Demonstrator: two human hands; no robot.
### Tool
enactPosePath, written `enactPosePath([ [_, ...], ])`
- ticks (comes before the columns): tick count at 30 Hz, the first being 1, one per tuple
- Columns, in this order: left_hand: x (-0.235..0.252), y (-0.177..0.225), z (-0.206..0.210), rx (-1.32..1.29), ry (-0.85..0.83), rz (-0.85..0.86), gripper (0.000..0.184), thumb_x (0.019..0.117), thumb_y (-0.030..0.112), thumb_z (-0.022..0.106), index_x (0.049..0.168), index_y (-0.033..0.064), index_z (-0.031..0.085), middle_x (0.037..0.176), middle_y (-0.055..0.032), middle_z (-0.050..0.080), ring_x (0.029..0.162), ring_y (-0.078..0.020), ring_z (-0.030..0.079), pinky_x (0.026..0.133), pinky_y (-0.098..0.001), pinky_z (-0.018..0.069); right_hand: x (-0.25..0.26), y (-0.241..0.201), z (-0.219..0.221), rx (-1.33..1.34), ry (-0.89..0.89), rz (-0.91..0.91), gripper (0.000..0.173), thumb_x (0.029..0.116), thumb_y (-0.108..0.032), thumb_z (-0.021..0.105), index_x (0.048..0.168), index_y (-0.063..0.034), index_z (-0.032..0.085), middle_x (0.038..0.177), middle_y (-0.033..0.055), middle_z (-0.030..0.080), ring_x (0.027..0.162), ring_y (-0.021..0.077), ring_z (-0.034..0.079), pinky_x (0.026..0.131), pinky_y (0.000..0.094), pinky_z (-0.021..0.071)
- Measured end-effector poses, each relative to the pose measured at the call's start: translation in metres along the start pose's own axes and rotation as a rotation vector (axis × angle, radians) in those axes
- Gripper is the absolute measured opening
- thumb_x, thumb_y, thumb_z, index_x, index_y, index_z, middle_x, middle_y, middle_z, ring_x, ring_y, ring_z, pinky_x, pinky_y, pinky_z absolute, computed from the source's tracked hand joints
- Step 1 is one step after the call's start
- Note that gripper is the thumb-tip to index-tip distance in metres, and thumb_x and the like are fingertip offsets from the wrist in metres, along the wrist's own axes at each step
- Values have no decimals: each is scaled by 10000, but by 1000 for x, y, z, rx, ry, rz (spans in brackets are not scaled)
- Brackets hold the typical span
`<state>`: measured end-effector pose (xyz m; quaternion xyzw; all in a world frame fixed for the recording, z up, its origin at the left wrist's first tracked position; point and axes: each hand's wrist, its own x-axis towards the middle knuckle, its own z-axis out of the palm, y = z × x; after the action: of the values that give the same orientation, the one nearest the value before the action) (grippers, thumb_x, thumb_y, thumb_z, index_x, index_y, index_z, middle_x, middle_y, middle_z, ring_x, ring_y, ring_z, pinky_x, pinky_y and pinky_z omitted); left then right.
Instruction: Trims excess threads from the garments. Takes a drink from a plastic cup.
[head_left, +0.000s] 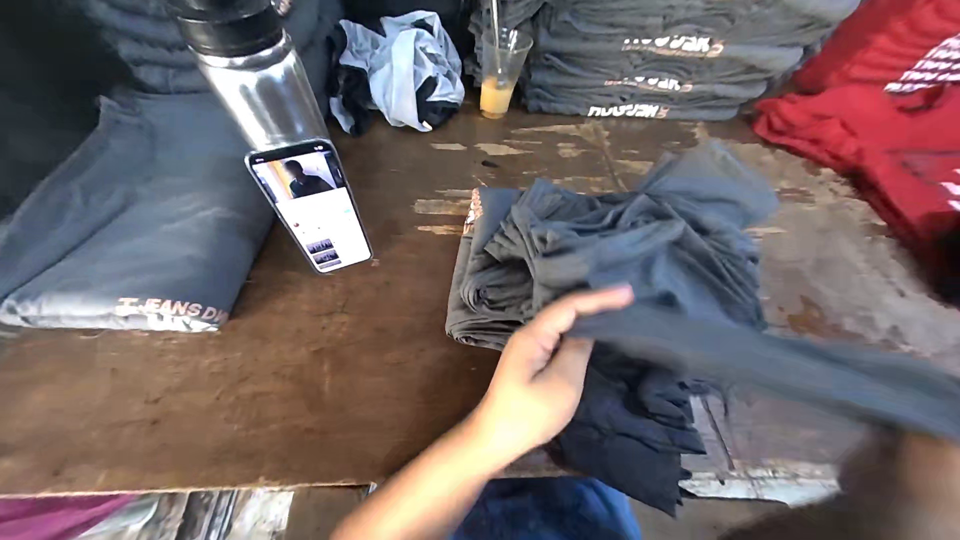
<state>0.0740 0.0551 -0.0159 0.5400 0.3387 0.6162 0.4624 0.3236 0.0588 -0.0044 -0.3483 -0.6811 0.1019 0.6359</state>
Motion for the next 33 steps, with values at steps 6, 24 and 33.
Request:
enactPosePath([
  [6,15,3,-20,-162,12,-362,652,1072,369,392,1657,309,110,1549,-112,485,1316,-288,589,1083,-465,509,10,73,95,-365,-452,71,279,933,-126,607,1092,101,577,1374,332,484,1277,417,525,997,497,509],
  [24,-42,-45,-13,964,44,-25,277,880,232,758,1069,30,735,1047,-134,722,953,-212,709,847,-305,583,-90,41,31,-71,-561,155,86,936,-160,637,943,-76,617,950,43,684,894,92,636,833,226,519],
  [33,-41,-50,-13,1048,96,92,151,874,143,728,994,56,757,960,-107,706,909,-213,688,848,-291,568,-72,48,26,309,-161,312,156,960,-118,668,917,-243,585,1014,-116,670,912,-11,632,809,149,519],
])
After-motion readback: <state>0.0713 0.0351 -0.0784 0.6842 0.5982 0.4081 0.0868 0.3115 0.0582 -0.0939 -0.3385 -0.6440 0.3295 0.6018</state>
